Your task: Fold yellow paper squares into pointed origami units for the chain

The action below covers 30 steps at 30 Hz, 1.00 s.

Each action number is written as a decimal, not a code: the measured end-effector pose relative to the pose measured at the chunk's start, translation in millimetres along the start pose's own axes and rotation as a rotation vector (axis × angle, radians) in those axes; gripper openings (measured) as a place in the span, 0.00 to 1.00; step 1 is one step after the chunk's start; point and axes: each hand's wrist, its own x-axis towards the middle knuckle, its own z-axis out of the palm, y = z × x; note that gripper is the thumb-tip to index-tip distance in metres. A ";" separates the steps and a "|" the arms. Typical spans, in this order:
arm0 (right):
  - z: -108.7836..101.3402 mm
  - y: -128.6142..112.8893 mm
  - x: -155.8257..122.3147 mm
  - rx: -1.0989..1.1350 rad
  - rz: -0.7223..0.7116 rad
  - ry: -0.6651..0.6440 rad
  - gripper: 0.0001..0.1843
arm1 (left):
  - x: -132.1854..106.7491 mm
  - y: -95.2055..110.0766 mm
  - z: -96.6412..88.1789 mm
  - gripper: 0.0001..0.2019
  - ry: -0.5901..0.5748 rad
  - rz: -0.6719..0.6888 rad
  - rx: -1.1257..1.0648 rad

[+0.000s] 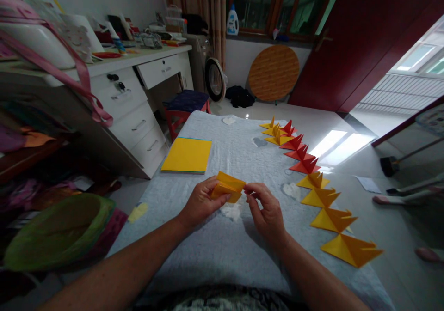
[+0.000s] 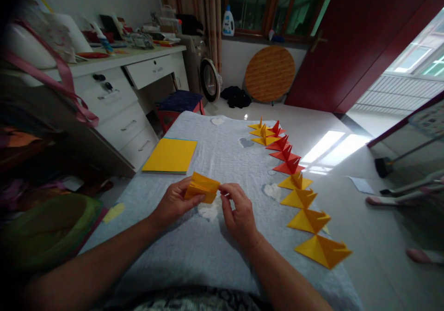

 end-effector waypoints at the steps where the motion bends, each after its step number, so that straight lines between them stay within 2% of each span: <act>1: 0.0 -0.2 -0.2 0.003 0.003 -0.003 0.15 | -0.1 0.1 -0.4 0.09 -0.001 0.002 0.002; 7: 0.2 0.4 -1.5 0.025 0.018 0.002 0.17 | -0.4 -1.2 -0.8 0.10 -0.012 -0.001 0.013; 13: -1.1 0.5 -3.0 0.035 0.011 -0.024 0.19 | -0.7 -2.5 1.6 0.12 -0.041 -0.044 -0.093; 22: -2.6 -6.5 -1.0 0.027 -0.028 -0.019 0.19 | 0.4 -2.3 -4.5 0.08 -0.098 0.181 0.151; 30: -2.3 -4.2 -2.6 0.022 -0.050 -0.011 0.20 | 0.4 0.8 -6.2 0.09 -0.148 0.201 0.212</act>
